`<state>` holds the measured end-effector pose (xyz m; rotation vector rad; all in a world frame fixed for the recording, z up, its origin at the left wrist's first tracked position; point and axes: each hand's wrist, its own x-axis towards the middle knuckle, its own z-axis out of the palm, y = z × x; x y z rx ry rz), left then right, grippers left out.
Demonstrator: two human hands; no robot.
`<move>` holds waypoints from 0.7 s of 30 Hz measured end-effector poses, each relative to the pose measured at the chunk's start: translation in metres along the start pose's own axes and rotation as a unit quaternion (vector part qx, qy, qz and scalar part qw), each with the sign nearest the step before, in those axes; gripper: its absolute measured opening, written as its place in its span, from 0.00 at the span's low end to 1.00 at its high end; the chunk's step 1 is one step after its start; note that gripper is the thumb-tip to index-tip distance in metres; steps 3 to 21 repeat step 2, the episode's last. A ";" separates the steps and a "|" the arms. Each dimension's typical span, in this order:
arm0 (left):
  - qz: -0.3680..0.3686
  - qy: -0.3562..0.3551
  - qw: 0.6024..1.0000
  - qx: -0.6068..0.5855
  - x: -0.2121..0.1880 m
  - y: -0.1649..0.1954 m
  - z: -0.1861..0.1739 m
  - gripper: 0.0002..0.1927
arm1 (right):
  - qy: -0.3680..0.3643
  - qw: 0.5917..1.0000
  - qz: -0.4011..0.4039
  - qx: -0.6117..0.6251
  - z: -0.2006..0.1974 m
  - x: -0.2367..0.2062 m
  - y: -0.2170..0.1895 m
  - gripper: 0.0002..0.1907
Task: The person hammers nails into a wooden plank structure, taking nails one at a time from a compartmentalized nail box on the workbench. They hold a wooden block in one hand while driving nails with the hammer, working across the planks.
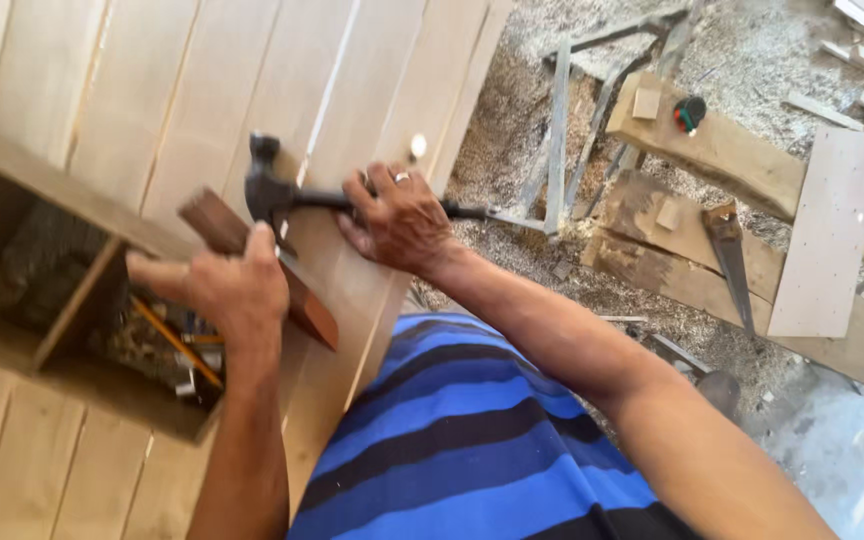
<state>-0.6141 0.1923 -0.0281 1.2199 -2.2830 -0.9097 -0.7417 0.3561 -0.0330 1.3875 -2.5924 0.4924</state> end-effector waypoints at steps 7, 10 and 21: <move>-0.053 -0.060 0.996 -0.050 -0.002 0.025 -0.012 0.45 | -0.077 0.997 -0.016 0.027 -0.004 0.002 0.010 0.22; -0.053 -0.060 0.996 -0.050 -0.002 0.025 -0.012 0.45 | -0.077 0.997 -0.016 0.027 -0.004 0.002 0.010 0.22; -0.053 -0.060 0.996 -0.050 -0.002 0.025 -0.012 0.45 | -0.077 0.997 -0.016 0.027 -0.004 0.002 0.010 0.22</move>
